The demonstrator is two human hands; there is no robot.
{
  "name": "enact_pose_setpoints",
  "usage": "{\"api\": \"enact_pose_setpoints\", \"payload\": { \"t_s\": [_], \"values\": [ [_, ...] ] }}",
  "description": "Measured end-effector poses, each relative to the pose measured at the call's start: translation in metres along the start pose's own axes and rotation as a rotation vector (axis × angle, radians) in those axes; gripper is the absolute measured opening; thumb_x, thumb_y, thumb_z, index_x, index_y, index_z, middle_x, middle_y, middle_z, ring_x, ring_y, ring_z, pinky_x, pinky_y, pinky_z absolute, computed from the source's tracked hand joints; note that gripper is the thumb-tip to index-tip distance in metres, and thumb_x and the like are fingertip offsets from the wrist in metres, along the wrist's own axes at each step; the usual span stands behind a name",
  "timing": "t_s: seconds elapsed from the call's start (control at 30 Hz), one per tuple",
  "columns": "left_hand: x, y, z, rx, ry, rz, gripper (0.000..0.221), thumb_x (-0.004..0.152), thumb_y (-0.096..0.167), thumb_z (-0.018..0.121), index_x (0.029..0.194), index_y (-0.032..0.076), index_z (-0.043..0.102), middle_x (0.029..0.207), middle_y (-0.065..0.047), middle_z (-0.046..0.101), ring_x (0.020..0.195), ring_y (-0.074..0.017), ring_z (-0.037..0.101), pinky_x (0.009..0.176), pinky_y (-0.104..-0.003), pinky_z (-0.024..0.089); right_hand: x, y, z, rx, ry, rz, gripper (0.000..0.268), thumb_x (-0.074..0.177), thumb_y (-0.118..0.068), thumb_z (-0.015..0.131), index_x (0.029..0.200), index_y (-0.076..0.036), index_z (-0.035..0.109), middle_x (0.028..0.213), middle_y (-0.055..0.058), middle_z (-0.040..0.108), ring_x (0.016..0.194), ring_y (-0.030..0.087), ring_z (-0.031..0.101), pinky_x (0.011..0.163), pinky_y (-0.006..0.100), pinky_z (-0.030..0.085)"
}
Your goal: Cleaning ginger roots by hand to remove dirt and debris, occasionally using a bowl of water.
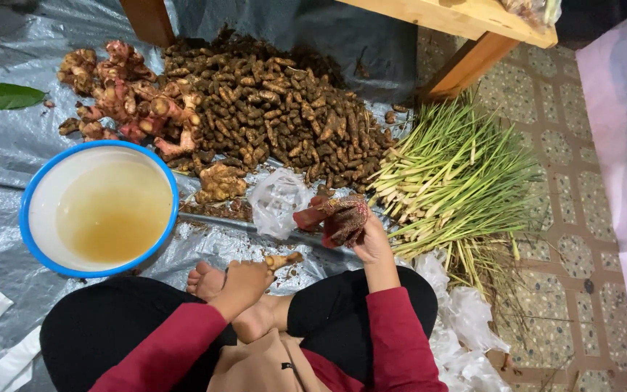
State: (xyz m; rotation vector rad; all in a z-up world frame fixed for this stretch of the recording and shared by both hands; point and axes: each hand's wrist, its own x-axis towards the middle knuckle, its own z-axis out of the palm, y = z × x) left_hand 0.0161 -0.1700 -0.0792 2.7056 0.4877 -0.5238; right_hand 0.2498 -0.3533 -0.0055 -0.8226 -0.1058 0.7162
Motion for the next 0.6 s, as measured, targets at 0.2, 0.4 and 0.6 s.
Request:
{"api": "enact_pose_setpoints", "payload": {
  "t_s": [0.2,0.4,0.6],
  "values": [
    [-0.044,-0.003,-0.080,-0.436,-0.069,0.031,0.049,0.099,0.048,0.044,0.098,0.007,0.070,0.093,-0.022,0.076,0.100,-0.0462,0.069,0.085,-0.054,0.049,0.001,0.000,-0.001,-0.011,0.017,0.018,0.026,0.095,-0.022,0.068,0.115,-0.004,0.066,0.108,0.022,0.074,0.101,0.034,0.074,0.092,0.050,0.059],
    [-0.068,0.015,-0.152,-0.690,0.029,-0.014,0.041,0.100,0.045,0.050,0.092,0.007,0.064,0.085,-0.022,0.072,0.098,-0.0453,0.069,0.084,-0.052,0.052,-0.008,0.004,0.035,-0.271,0.108,0.108,0.064,0.101,-0.021,0.058,0.157,-0.006,0.030,0.133,0.025,0.062,0.121,0.038,0.063,0.104,0.054,0.049],
    [-0.058,0.020,-0.161,-0.707,0.189,-0.017,0.041,0.104,0.043,0.048,0.084,0.009,0.063,0.072,-0.014,0.068,0.082,-0.0362,0.069,0.079,-0.044,0.055,-0.004,0.039,0.030,-0.609,0.055,-0.033,0.061,0.100,-0.018,0.065,0.155,-0.008,0.041,0.155,0.020,0.045,0.144,0.032,0.041,0.119,0.049,0.032]
  ]
}}
